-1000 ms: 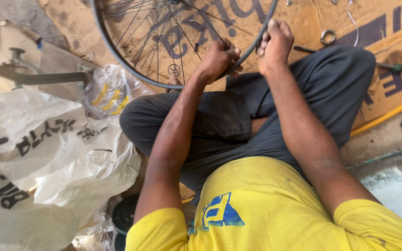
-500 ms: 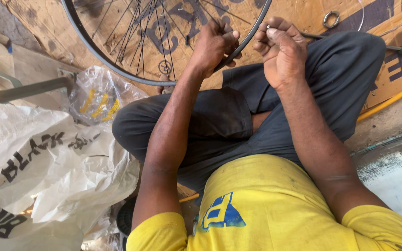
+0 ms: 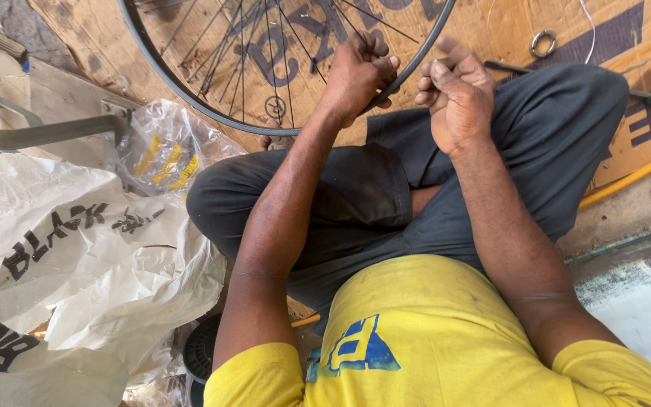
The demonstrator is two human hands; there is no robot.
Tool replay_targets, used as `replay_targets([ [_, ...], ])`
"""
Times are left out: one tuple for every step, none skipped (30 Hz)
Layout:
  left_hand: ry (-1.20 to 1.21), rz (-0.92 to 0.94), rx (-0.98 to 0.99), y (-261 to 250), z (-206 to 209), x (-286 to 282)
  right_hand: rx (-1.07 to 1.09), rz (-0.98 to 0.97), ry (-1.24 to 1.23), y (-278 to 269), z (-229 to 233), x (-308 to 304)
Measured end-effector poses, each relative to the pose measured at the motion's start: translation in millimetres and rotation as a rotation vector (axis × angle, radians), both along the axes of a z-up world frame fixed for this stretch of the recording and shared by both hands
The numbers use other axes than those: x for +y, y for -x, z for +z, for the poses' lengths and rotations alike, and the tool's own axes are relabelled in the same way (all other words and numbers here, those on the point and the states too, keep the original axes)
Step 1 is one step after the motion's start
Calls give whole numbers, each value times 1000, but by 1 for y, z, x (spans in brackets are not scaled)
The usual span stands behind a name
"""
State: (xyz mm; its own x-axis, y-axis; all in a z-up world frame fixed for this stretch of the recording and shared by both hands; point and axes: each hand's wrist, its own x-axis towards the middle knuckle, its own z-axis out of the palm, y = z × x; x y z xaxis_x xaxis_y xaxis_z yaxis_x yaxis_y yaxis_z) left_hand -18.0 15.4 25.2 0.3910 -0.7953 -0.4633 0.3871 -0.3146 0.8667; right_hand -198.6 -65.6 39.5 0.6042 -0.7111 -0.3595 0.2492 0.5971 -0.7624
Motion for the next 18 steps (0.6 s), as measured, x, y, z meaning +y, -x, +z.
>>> replay_targets([
  [0,5,21,0,1,0,40,-2,-23,-2,3,-1],
  [0,9,41,1,2,1,80,-4,-45,-4,5,-2],
  [0,15,60,0,3,0,70,3,-66,-6,7,-3],
  [-11,7,51,-2,3,-1,60,10,-86,-7,9,-3],
  [-26,-5,48,-1,3,-1,56,14,-112,-6,9,0],
  [-42,-17,46,-1,2,-1,76,19,-100,-5,8,2],
  [-38,-13,49,-1,1,-2,97,21,-87,-5,6,5],
  [-33,-10,51,-1,0,-3,118,23,-74,-4,2,6],
  [-33,-6,57,0,-2,-2,113,9,-58,-4,-1,10],
  [-36,-8,54,1,-3,-1,109,-6,-43,-4,-5,15],
  [-39,-11,49,1,-4,-2,102,-19,-27,-4,-7,17],
  [-42,-13,45,0,-5,-2,131,-21,-4,-6,-9,17],
  [-16,-15,41,0,-6,-2,166,-25,17,-6,-10,21],
  [10,-17,37,-2,-8,-3,200,-28,37,-7,-12,24],
  [34,-21,40,0,-10,-1,205,-31,77,-6,-15,27],
  [24,-23,32,3,-11,3,209,-33,117,-7,-18,28],
  [24,-25,18,2,-12,2,209,-36,166,-8,-21,25],
  [23,-27,4,1,-12,1,197,-40,196,-7,-23,25],
])
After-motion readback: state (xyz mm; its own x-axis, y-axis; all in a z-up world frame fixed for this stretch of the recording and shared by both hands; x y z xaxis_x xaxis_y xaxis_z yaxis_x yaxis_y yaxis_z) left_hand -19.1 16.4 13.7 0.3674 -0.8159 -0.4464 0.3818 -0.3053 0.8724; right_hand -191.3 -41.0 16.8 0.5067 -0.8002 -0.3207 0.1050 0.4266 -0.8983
